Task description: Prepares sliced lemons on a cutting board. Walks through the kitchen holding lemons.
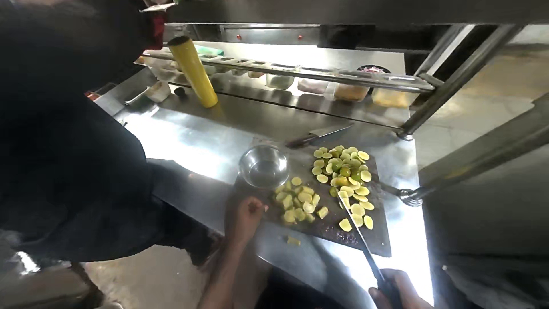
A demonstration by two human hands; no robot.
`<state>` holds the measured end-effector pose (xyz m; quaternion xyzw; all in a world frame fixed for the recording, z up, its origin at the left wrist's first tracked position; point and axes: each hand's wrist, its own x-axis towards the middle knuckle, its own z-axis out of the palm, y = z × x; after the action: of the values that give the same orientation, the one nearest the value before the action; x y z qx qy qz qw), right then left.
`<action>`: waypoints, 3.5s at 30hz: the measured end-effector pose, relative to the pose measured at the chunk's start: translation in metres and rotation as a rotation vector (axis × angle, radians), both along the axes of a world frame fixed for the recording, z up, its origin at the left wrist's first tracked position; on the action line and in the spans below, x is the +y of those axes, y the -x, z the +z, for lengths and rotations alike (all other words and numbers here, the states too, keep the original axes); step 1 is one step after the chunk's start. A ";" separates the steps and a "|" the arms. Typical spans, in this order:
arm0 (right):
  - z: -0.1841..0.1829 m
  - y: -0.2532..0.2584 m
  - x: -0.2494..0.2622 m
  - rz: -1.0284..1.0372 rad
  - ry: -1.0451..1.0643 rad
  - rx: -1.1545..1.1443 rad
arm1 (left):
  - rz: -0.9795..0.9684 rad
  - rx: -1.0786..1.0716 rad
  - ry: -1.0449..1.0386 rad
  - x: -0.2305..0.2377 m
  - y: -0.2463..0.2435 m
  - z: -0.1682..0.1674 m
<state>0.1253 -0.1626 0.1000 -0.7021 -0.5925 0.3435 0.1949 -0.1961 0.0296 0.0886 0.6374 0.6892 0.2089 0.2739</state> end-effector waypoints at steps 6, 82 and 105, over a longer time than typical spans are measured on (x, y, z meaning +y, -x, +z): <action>0.014 0.040 0.027 -0.083 -0.177 0.069 | -0.105 -0.099 -0.173 0.008 0.013 -0.031; -0.077 -0.053 0.286 -0.468 -0.445 0.554 | -0.039 -0.847 -0.243 0.124 -0.279 -0.071; 0.006 0.150 0.326 -0.190 -0.611 1.094 | 0.226 -0.819 -0.449 0.121 -0.095 0.021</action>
<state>-0.0251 0.1635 0.1065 -0.3872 -0.4134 0.4492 0.6909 -0.1016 0.1503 0.1098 0.4672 0.5276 0.6150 0.3539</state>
